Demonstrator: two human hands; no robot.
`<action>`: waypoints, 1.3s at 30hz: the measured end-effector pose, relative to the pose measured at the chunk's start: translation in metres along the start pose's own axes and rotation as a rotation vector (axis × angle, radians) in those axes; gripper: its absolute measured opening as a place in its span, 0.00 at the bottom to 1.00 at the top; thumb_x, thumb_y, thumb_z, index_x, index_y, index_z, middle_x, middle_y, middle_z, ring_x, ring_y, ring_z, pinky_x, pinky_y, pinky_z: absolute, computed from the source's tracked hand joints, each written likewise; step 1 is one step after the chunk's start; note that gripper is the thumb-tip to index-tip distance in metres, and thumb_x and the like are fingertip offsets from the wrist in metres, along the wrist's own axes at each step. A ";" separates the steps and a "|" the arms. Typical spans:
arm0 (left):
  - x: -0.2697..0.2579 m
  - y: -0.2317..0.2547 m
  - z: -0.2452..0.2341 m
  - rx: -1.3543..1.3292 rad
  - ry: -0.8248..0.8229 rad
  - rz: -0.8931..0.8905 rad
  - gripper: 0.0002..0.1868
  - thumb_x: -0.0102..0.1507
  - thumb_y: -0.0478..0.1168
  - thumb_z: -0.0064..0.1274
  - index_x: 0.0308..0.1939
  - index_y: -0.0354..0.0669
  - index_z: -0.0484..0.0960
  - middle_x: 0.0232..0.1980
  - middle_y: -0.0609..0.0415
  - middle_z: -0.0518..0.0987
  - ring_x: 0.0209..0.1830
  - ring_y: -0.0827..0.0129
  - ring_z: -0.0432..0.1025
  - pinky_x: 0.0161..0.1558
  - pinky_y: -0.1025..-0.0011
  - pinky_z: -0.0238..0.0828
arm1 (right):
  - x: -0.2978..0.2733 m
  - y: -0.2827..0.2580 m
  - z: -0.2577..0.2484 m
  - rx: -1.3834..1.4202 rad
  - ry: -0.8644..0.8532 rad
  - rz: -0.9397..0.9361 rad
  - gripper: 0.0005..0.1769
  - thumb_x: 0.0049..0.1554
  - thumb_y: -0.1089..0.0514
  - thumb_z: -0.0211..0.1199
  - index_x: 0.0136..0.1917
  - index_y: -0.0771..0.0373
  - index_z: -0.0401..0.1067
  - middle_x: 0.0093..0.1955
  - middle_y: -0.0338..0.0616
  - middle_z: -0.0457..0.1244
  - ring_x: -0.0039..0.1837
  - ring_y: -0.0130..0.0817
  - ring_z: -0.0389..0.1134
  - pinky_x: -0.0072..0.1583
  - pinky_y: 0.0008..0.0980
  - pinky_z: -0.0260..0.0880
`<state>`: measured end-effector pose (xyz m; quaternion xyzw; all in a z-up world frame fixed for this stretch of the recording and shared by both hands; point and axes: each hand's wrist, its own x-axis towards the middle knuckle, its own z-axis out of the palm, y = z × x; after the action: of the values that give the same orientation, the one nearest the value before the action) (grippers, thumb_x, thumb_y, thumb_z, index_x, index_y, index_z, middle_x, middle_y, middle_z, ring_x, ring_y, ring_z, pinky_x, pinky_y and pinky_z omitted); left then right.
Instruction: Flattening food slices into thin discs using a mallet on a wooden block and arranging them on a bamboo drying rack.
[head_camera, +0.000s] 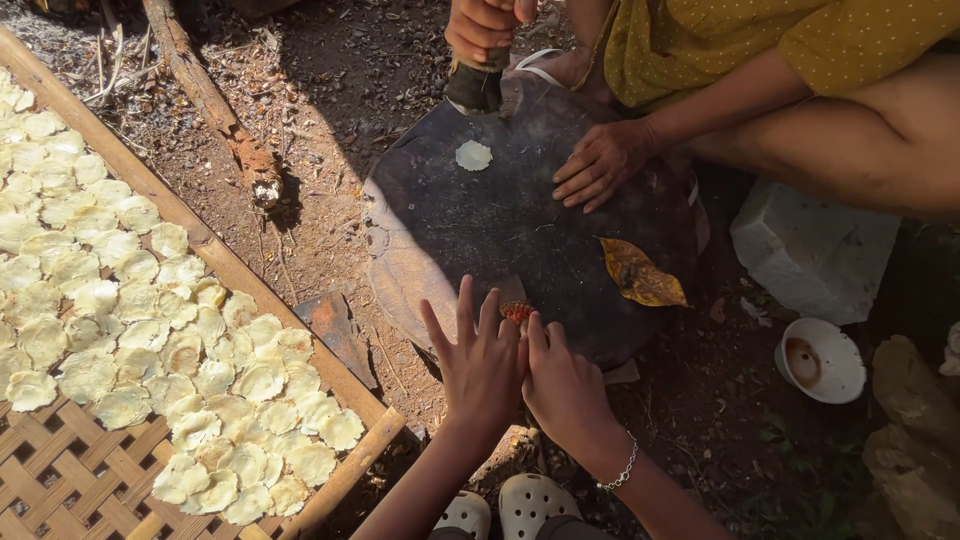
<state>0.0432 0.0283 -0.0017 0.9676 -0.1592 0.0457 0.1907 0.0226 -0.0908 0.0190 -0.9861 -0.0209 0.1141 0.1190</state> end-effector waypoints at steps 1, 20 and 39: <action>0.000 0.000 -0.001 0.001 0.000 0.000 0.12 0.67 0.45 0.50 0.41 0.40 0.80 0.70 0.44 0.66 0.82 0.45 0.43 0.72 0.25 0.20 | 0.000 0.001 0.001 0.001 0.000 0.000 0.40 0.52 0.62 0.64 0.74 0.72 0.52 0.61 0.58 0.60 0.48 0.49 0.75 0.45 0.37 0.79; -0.006 0.038 -0.023 -0.428 0.160 0.448 0.15 0.69 0.47 0.52 0.52 0.41 0.83 0.57 0.50 0.80 0.67 0.56 0.70 0.74 0.51 0.56 | -0.006 0.042 0.046 -0.302 0.360 -0.389 0.33 0.61 0.51 0.51 0.74 0.70 0.55 0.65 0.57 0.60 0.64 0.45 0.63 0.63 0.42 0.64; -0.005 0.057 -0.048 0.023 -0.314 0.665 0.27 0.70 0.59 0.36 0.51 0.43 0.83 0.59 0.41 0.75 0.68 0.42 0.62 0.69 0.30 0.44 | 0.001 0.044 0.043 -0.135 0.543 -0.327 0.32 0.66 0.48 0.52 0.78 0.63 0.56 0.65 0.55 0.61 0.65 0.45 0.66 0.66 0.42 0.66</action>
<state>0.0185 -0.0017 0.0622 0.8603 -0.4917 -0.0419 0.1278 0.0143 -0.1233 -0.0326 -0.9697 -0.1542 -0.1754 0.0714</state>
